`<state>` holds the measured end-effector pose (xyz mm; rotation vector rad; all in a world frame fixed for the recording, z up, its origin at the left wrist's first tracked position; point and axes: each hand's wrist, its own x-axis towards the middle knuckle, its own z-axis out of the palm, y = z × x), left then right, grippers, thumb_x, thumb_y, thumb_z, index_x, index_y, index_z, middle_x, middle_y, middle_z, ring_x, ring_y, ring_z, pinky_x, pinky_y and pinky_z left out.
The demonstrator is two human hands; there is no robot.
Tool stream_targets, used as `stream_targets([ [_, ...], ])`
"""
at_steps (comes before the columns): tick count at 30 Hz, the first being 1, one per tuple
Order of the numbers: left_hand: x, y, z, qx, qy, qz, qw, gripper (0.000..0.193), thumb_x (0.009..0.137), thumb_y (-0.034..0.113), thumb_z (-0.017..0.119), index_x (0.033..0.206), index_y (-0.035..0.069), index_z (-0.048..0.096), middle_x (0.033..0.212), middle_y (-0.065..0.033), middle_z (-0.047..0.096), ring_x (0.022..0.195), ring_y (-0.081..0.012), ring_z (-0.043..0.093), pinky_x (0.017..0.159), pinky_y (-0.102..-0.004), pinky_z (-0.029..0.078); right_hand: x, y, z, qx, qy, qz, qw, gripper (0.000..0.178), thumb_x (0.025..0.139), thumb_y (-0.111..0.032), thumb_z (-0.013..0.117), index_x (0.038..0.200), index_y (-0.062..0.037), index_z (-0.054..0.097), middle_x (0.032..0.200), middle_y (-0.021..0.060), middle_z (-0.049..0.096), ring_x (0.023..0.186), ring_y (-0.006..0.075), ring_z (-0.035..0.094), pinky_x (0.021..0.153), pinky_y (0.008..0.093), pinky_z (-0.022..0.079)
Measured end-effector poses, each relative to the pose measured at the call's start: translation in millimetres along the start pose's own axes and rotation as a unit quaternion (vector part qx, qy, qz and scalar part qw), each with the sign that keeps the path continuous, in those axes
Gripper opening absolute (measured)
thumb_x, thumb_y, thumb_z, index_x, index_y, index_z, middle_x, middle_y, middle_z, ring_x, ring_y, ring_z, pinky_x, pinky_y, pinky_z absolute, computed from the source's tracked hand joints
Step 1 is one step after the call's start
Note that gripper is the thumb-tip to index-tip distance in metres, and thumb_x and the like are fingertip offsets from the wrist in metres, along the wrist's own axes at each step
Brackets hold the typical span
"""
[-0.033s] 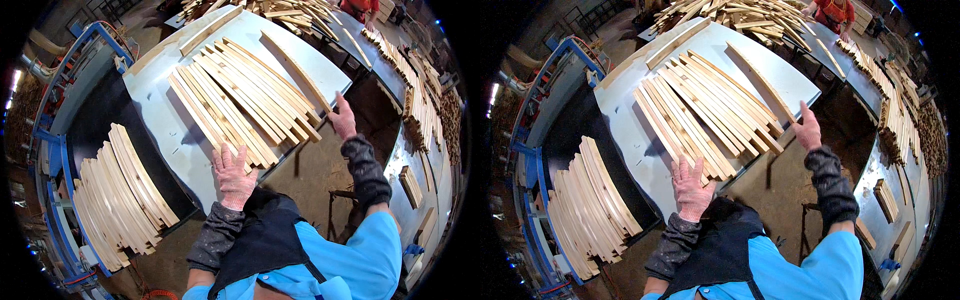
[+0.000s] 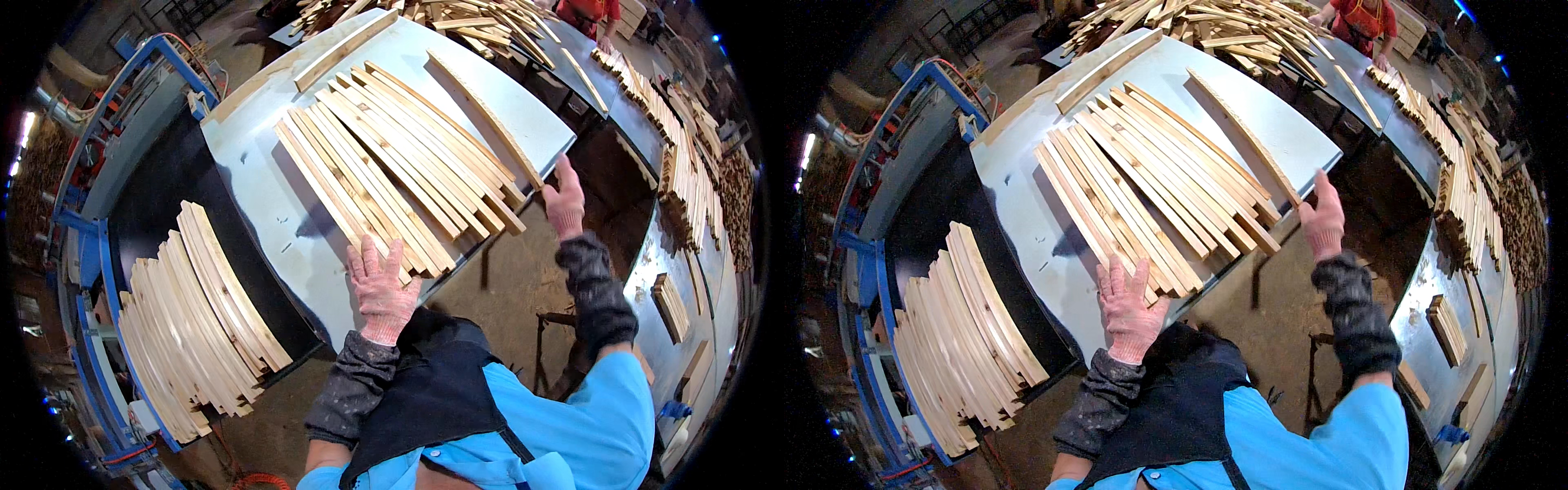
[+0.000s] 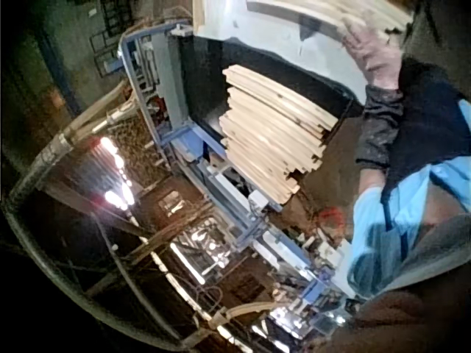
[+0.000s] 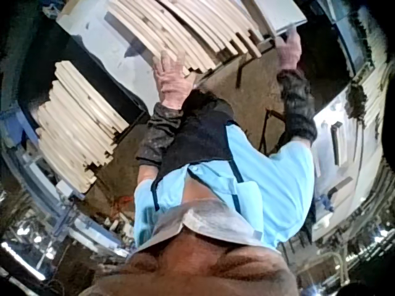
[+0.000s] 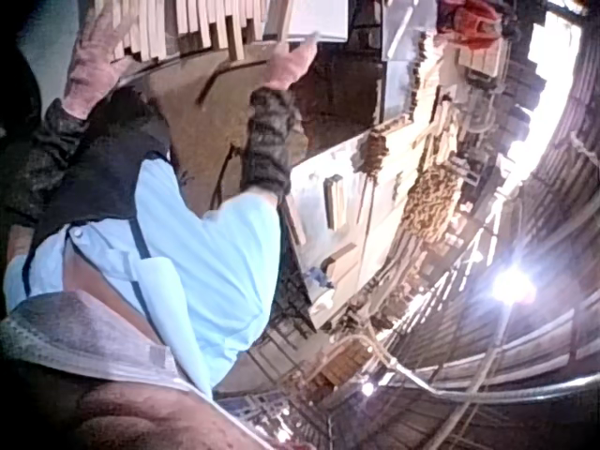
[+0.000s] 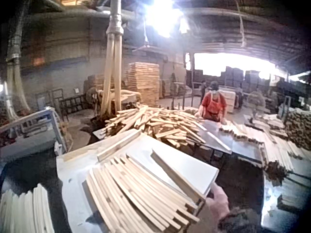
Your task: The person picks up stacks of thin wooden slats from a metal table and places them onto a conveyor belt. They repeatedly gather the slats, align them, and transfer them to the belt, occasionally adjusting the pile.
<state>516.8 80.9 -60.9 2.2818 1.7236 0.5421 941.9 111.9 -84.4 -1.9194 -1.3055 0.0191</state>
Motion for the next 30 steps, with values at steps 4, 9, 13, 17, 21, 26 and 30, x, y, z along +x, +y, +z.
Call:
stream_targets([
  [4, 2, -6, 1, -0.025, 0.054, 0.042, 0.997, 0.086, 0.074, 0.031, 0.089, 0.155, 0.021, 0.060, 0.168, -0.0294, 0.038, 0.159, -0.0507, 0.028, 0.131, -0.0572, 0.026, -80, -95, -13, 0.230, -0.120, -0.114, 0.959, 0.055, 0.096, 0.004, 0.068, 0.149, -0.0022, 0.061, 0.127, 0.0109, 0.071, 0.116, 0.0180, 0.069, 0.095, 0.0323, 0.059],
  [9, 1, -3, -3, -0.054, 0.020, 0.008, 0.998, 0.081, 0.077, 0.027, 0.087, 0.153, 0.020, 0.060, 0.168, -0.0281, 0.036, 0.160, -0.0511, 0.022, 0.131, -0.0579, 0.024, -149, -153, 21, 0.193, -0.294, 0.004, 0.936, 0.070, 0.091, -0.006, 0.080, 0.155, 0.0015, 0.054, 0.141, 0.0181, 0.067, 0.128, 0.0240, 0.066, 0.109, 0.0356, 0.054],
  [13, -6, -12, -14, -0.055, 0.002, -0.026, 0.998, 0.081, 0.079, 0.027, 0.087, 0.154, 0.020, 0.059, 0.170, -0.0276, 0.033, 0.159, -0.0532, 0.023, 0.129, -0.0582, 0.028, -154, -186, 43, 0.243, -0.362, 0.062, 0.898, 0.078, 0.090, -0.010, 0.081, 0.159, 0.0031, 0.047, 0.135, 0.0188, 0.068, 0.124, 0.0231, 0.067, 0.106, 0.0365, 0.054],
  [17, -19, -35, -38, -0.050, -0.053, -0.015, 0.997, 0.080, 0.080, 0.031, 0.085, 0.155, 0.019, 0.058, 0.170, -0.0280, 0.032, 0.159, -0.0535, 0.024, 0.128, -0.0572, 0.029, -104, -240, 59, 0.072, -0.408, -0.038, 0.909, 0.082, 0.092, -0.027, 0.077, 0.161, 0.0017, 0.042, 0.126, 0.0264, 0.070, 0.119, 0.0321, 0.070, 0.103, 0.0446, 0.056],
  [21, -30, -32, -33, -0.018, -0.027, -0.005, 0.999, 0.082, 0.083, 0.043, 0.081, 0.154, 0.010, 0.057, 0.168, -0.0349, 0.031, 0.158, -0.0559, 0.025, 0.129, -0.0597, 0.027, -61, -291, 155, -0.012, -0.368, 0.015, 0.929, 0.081, 0.092, -0.043, 0.077, 0.151, 0.0049, 0.048, 0.128, 0.0286, 0.066, 0.116, 0.0436, 0.067, 0.102, 0.0531, 0.054],
  [26, -53, -58, -54, -0.029, 0.010, -0.051, 0.998, 0.099, 0.079, 0.049, 0.084, 0.159, 0.005, 0.046, 0.166, -0.0409, 0.028, 0.156, -0.0612, 0.022, 0.130, -0.0624, 0.020, -78, -299, 218, 0.122, -0.372, -0.051, 0.919, 0.073, 0.085, -0.049, 0.083, 0.131, 0.0018, 0.061, 0.122, 0.0310, 0.066, 0.117, 0.0465, 0.066, 0.103, 0.0520, 0.053],
  [30, -96, -102, -91, 0.053, -0.051, -0.117, 0.990, 0.104, 0.083, 0.057, 0.078, 0.164, 0.003, 0.040, 0.172, -0.0395, 0.018, 0.163, -0.0542, 0.007, 0.132, -0.0634, 0.002, -121, -392, 219, 0.156, -0.469, -0.062, 0.867, 0.066, 0.084, -0.039, 0.085, 0.128, 0.0050, 0.064, 0.115, 0.0276, 0.073, 0.108, 0.0407, 0.073, 0.098, 0.0472, 0.058],
])
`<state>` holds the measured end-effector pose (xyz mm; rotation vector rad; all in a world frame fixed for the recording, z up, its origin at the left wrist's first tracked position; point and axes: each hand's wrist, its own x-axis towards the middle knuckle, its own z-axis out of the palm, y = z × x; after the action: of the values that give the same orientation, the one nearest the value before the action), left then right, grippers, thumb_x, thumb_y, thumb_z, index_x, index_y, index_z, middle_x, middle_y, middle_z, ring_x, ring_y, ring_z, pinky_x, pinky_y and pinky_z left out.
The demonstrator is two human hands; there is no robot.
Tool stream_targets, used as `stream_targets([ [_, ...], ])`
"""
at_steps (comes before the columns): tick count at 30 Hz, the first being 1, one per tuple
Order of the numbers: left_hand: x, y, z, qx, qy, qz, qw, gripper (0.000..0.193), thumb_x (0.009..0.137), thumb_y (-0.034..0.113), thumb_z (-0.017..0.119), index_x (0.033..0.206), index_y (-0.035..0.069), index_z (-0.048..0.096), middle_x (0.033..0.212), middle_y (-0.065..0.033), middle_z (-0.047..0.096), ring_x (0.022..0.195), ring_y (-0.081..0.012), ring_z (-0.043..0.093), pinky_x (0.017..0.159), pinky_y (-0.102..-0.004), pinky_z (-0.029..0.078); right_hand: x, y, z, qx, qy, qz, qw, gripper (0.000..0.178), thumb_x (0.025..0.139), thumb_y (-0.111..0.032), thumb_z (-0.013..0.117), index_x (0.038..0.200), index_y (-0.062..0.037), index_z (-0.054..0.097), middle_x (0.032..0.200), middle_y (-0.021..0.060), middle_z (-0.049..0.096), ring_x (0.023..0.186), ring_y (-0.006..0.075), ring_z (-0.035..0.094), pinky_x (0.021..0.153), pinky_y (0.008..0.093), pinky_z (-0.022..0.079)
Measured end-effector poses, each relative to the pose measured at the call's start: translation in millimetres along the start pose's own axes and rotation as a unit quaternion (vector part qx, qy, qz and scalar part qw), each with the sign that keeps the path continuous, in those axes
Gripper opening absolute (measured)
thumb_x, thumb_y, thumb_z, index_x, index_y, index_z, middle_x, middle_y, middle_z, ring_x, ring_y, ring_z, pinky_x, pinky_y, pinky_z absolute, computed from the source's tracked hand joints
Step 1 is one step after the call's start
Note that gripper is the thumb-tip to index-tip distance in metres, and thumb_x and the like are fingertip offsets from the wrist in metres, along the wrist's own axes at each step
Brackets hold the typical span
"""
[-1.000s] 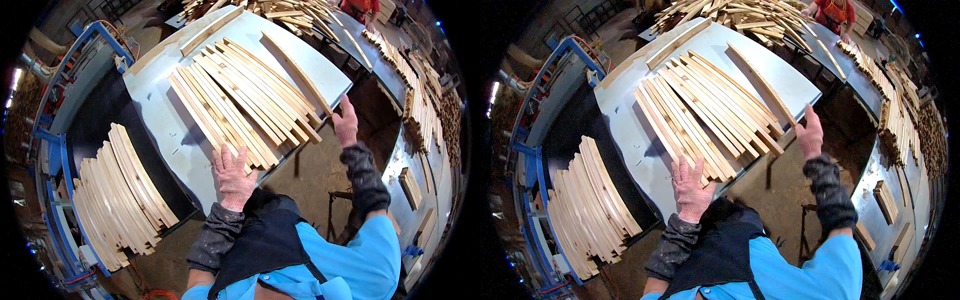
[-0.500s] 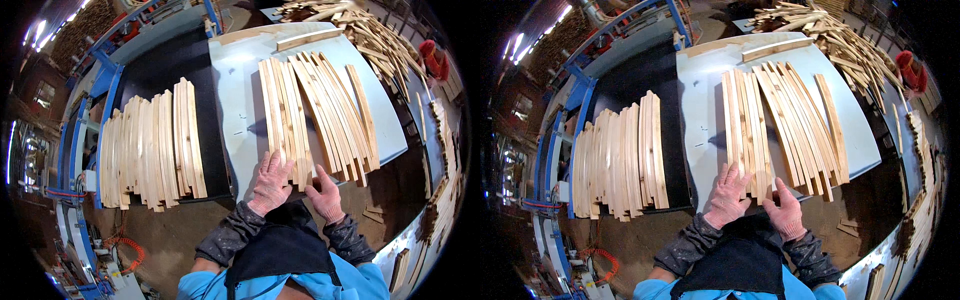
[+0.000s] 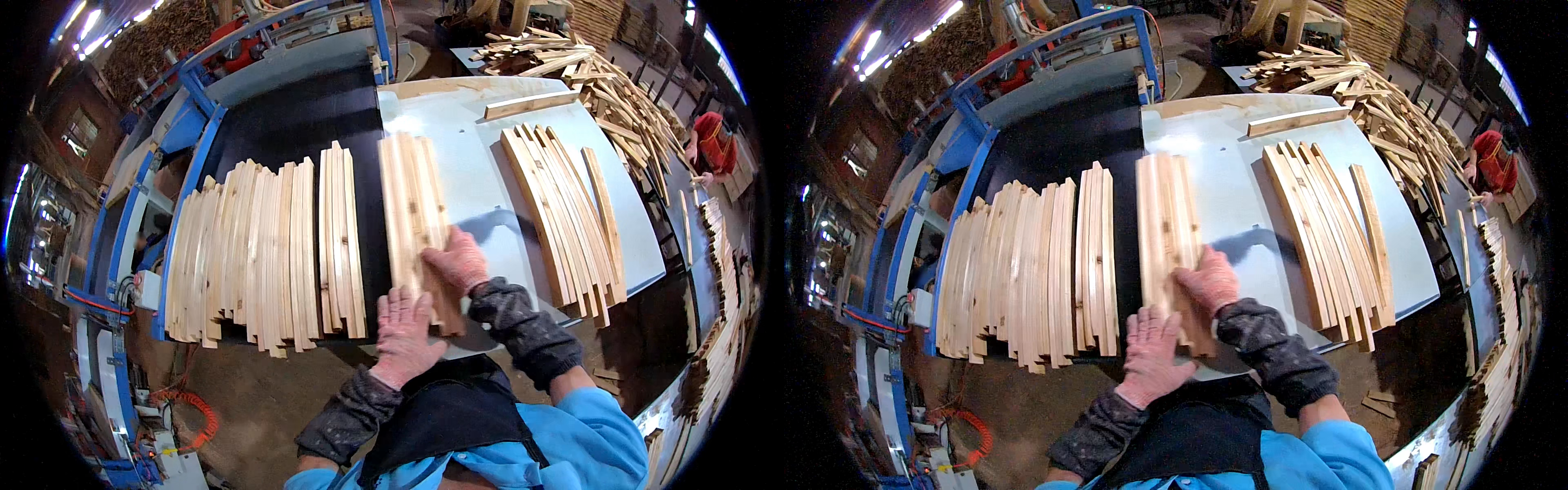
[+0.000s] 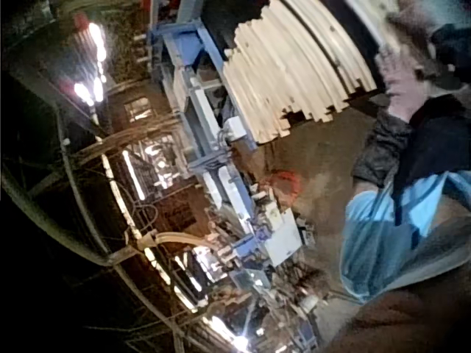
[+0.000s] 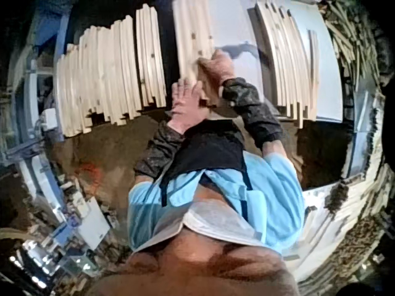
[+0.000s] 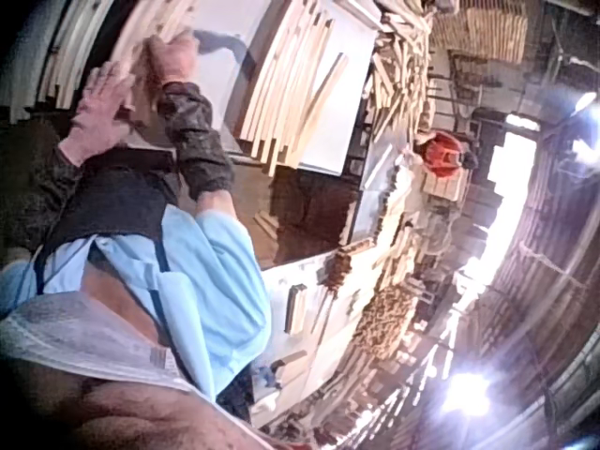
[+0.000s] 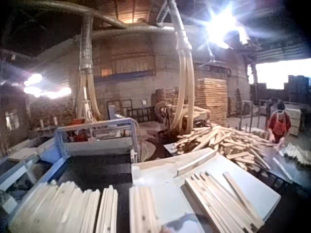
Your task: The person picks up stacks of thin wooden slats from a metal table and places them onto a conveyor belt. They repeatedly gather the slats, align them, and transfer them to the belt, occasionally adjusting the pile.
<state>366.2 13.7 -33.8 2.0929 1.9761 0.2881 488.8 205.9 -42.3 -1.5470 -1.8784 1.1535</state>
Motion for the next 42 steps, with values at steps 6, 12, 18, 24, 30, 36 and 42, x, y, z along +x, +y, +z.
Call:
stream_targets([
  [6, -28, -77, -48, 0.016, 0.101, -0.032, 0.994, 0.082, 0.086, 0.055, 0.078, 0.149, 0.006, 0.062, 0.158, -0.0302, 0.050, 0.152, -0.0489, 0.039, 0.129, -0.0602, 0.021, 17, -64, 79, -0.134, -0.048, -0.023, 0.990, 0.075, 0.082, -0.052, 0.084, 0.126, 0.0059, 0.065, 0.113, 0.0293, 0.074, 0.111, 0.0428, 0.072, 0.098, 0.0494, 0.058],
  [12, -17, -111, -66, 0.027, 0.100, -0.029, 0.994, 0.075, 0.082, 0.043, 0.085, 0.144, 0.005, 0.065, 0.155, -0.0292, 0.054, 0.150, -0.0464, 0.045, 0.127, -0.0543, 0.032, 29, -40, 83, -0.012, -0.068, -0.049, 0.996, 0.064, 0.092, -0.053, 0.074, 0.123, 0.0025, 0.069, 0.113, 0.0286, 0.075, 0.110, 0.0450, 0.072, 0.096, 0.0501, 0.057],
  [18, -55, -223, -96, 0.043, 0.185, -0.093, 0.977, 0.070, 0.085, 0.031, 0.085, 0.146, 0.005, 0.063, 0.152, -0.0229, 0.059, 0.141, -0.0410, 0.057, 0.120, -0.0507, 0.045, 49, -21, 86, -0.001, 0.006, -0.075, 0.997, 0.046, 0.099, -0.042, 0.068, 0.123, -0.0026, 0.071, 0.112, 0.0276, 0.075, 0.109, 0.0455, 0.072, 0.094, 0.0500, 0.056],
  [24, -171, -368, -135, -0.102, 0.264, -0.324, 0.903, 0.071, 0.085, 0.020, 0.084, 0.148, 0.000, 0.058, 0.153, -0.0236, 0.057, 0.142, -0.0407, 0.054, 0.121, -0.0483, 0.043, 67, -73, 65, 0.034, -0.125, 0.029, 0.991, 0.046, 0.092, -0.039, 0.080, 0.117, -0.0003, 0.079, 0.094, 0.0112, 0.080, 0.084, 0.0182, 0.073, 0.083, 0.0374, 0.060],
  [30, -222, -476, -177, 0.039, 0.278, -0.451, 0.847, 0.086, 0.090, 0.034, 0.078, 0.161, 0.000, 0.042, 0.166, -0.0273, 0.042, 0.155, -0.0437, 0.037, 0.129, -0.0498, 0.030, 90, -14, 75, 0.080, -0.040, 0.018, 0.996, 0.035, 0.102, -0.030, 0.066, 0.118, 0.0000, 0.075, 0.091, 0.0148, 0.076, 0.081, 0.0217, 0.071, 0.074, 0.0371, 0.058],
  [36, -247, -571, -245, 0.126, 0.247, -0.583, 0.764, 0.107, 0.092, 0.049, 0.075, 0.172, 0.005, 0.019, 0.178, -0.0222, 0.021, 0.163, -0.0430, 0.020, 0.132, -0.0551, 0.019, 65, -44, 101, -0.158, 0.119, -0.117, 0.973, 0.028, 0.104, -0.022, 0.057, 0.125, -0.0064, 0.069, 0.102, 0.0288, 0.073, 0.099, 0.0509, 0.069, 0.084, 0.0519, 0.057],
  [42, -246, -660, -269, 0.212, 0.185, -0.596, 0.752, 0.104, 0.091, 0.057, 0.074, 0.170, 0.008, 0.027, 0.176, -0.0198, 0.027, 0.162, -0.0396, 0.026, 0.130, -0.0548, 0.024, 30, -37, 70, -0.173, 0.139, -0.060, 0.973, 0.037, 0.106, -0.024, 0.060, 0.135, -0.0023, 0.066, 0.099, 0.0241, 0.076, 0.095, 0.0377, 0.076, 0.082, 0.0461, 0.057],
])
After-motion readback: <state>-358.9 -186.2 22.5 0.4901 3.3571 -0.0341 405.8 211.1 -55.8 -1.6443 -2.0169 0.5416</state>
